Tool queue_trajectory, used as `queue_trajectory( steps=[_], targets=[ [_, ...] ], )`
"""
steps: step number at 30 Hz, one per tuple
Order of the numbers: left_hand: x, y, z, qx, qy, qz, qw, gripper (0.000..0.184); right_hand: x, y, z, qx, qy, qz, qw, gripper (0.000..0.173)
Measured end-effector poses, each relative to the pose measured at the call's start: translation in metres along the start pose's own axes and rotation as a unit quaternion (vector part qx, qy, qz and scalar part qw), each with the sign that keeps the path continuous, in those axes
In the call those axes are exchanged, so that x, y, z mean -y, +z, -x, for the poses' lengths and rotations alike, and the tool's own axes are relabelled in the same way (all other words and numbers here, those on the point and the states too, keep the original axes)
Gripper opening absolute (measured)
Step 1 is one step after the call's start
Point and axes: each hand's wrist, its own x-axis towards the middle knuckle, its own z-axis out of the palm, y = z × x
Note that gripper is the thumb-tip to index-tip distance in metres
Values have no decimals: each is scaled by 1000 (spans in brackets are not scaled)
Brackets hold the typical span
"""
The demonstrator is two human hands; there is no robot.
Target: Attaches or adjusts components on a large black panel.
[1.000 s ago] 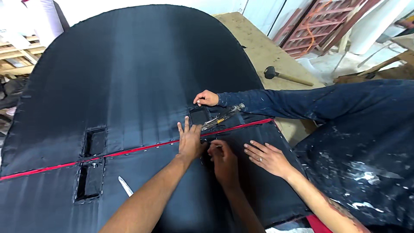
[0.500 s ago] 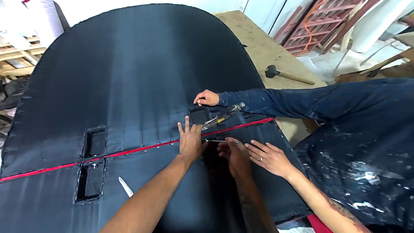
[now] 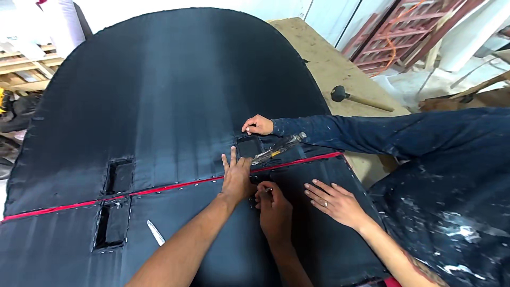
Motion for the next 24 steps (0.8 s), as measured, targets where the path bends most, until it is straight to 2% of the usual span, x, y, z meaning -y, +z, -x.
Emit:
queue_trajectory(
  steps=[3,6,11,14,15,16,17,18,20,24],
  targets=[
    [-1,0,-1,8,-4,8,1000,76,-1,-3,1,-17,-8,-6,1000,21],
    [-3,3,-1,-3,-8,0,1000,67,-3,2,1,-17,-23,-20,999,20],
    [3,15,1,-38,22,-23,999,55,-8,16,3,40,-45,16,998,22],
    [6,25,-3,-60,12,-41,997,61,-2,27,-1,56,-88,47,993,26],
    [8,27,-4,-65,12,-42,997,64,15,19,-5,60,-84,54,993,24],
    [9,28,-4,-71,13,-43,996,67,53,-6,-13,104,-45,72,991,21],
    [9,28,-4,-77,12,-46,996,71,112,-46,-28,227,67,110,965,22],
    [8,27,-2,-83,9,-46,995,72,150,-71,-35,280,116,121,945,25],
    [8,26,3,-90,13,-47,995,69,164,-88,-34,275,107,118,948,25],
    [7,26,8,-103,22,-31,994,53,148,-93,-31,256,83,110,957,24]
  ],
)
